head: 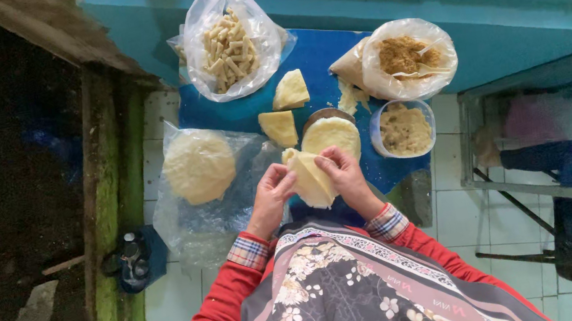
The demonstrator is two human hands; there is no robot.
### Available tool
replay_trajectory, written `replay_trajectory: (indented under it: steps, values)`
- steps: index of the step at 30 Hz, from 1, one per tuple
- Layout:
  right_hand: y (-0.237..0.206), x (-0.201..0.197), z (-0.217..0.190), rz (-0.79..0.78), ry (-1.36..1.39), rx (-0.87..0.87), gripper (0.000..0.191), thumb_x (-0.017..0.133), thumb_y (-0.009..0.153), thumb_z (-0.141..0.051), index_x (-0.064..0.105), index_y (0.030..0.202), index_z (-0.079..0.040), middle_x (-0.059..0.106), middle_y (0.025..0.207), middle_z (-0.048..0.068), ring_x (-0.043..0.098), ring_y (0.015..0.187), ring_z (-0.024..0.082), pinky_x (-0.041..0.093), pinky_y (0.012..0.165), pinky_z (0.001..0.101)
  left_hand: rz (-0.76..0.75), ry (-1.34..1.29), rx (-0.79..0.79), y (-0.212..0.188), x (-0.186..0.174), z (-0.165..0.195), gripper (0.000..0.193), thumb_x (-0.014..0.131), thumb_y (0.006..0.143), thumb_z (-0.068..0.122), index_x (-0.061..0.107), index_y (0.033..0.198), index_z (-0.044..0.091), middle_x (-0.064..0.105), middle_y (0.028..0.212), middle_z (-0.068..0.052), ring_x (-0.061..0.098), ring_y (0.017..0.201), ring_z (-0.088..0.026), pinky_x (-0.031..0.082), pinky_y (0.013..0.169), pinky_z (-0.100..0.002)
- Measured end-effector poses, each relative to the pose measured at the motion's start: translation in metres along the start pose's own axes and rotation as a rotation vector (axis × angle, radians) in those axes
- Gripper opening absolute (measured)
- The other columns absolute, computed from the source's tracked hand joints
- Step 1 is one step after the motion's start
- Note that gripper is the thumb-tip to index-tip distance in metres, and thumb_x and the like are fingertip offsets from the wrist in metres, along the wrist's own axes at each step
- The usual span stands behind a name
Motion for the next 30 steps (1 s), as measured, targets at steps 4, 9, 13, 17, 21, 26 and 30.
replay_trajectory:
  steps: [4, 9, 13, 17, 21, 26, 30]
  values:
    - [0.005, -0.018, 0.0, 0.064, -0.021, 0.032, 0.013, 0.067, 0.104, -0.019, 0.066, 0.104, -0.006, 0.067, 0.094, -0.001, 0.061, 0.084, 0.006, 0.051, 0.073, 0.0223, -0.019, -0.182, 0.017, -0.002, -0.006, -0.007, 0.009, 0.068, 0.099, 0.013, 0.06, 0.1, 0.01, 0.066, 0.096, 0.002, 0.065, 0.09, -0.008, 0.056, 0.079, -0.027]
    - [0.006, -0.004, -0.004, -0.185, 0.029, 0.089, 0.017, 0.063, 0.1, -0.023, 0.061, 0.113, -0.012, 0.071, 0.104, -0.003, 0.067, 0.097, 0.004, 0.055, 0.085, 0.0199, -0.102, -0.005, 0.006, -0.003, 0.003, -0.002, 0.009, 0.067, 0.101, 0.014, 0.061, 0.103, 0.008, 0.065, 0.096, 0.002, 0.061, 0.087, -0.005, 0.051, 0.076, -0.023]
    - [0.005, 0.002, -0.002, -0.107, 0.047, 0.146, 0.023, 0.071, 0.094, -0.015, 0.063, 0.114, -0.009, 0.072, 0.1, 0.0, 0.067, 0.089, 0.007, 0.056, 0.074, 0.0249, 0.002, 0.034, -0.066, -0.001, 0.009, -0.003, 0.01, 0.066, 0.101, 0.015, 0.061, 0.108, 0.011, 0.064, 0.094, 0.004, 0.058, 0.084, -0.004, 0.044, 0.069, -0.022]
    - [0.004, 0.009, -0.002, -0.088, -0.008, 0.002, 0.017, 0.074, 0.096, -0.012, 0.068, 0.111, -0.006, 0.071, 0.101, -0.001, 0.065, 0.092, 0.006, 0.055, 0.078, 0.0237, -0.091, 0.221, 0.075, 0.0, 0.022, 0.003, 0.022, 0.07, 0.092, 0.009, 0.061, 0.113, 0.009, 0.068, 0.104, 0.005, 0.063, 0.095, -0.003, 0.052, 0.082, -0.021]
    - [0.006, -0.01, -0.01, 0.091, -0.128, -0.062, 0.012, 0.073, 0.097, -0.016, 0.07, 0.104, -0.006, 0.071, 0.097, -0.004, 0.064, 0.089, 0.004, 0.053, 0.076, 0.0214, -0.031, 0.131, 0.079, -0.002, 0.008, 0.004, 0.018, 0.069, 0.098, 0.009, 0.065, 0.114, 0.002, 0.069, 0.104, 0.001, 0.062, 0.093, -0.006, 0.051, 0.081, -0.022]
    - [0.011, -0.031, -0.031, 0.302, -0.367, -0.146, 0.015, 0.076, 0.097, -0.02, 0.07, 0.1, -0.006, 0.07, 0.089, -0.003, 0.06, 0.083, 0.004, 0.052, 0.072, 0.0236, 0.05, 0.004, 0.002, -0.006, -0.014, -0.003, 0.018, 0.068, 0.097, 0.01, 0.064, 0.113, 0.004, 0.071, 0.103, -0.002, 0.067, 0.09, -0.009, 0.055, 0.079, -0.025]
    - [0.02, -0.033, -0.041, 0.41, -0.448, -0.181, 0.018, 0.076, 0.097, -0.024, 0.07, 0.101, -0.007, 0.072, 0.088, 0.001, 0.062, 0.081, 0.006, 0.054, 0.072, 0.028, 0.166, -0.035, 0.036, -0.008, -0.027, -0.005, 0.015, 0.068, 0.097, 0.011, 0.063, 0.11, 0.005, 0.071, 0.103, -0.002, 0.068, 0.089, -0.01, 0.058, 0.076, -0.028]
Point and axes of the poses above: each hand's wrist, its own y-axis towards the middle knuckle, its own x-axis out of the palm, z = x × y, the point moved 5 cm from there along y, towards the middle knuckle
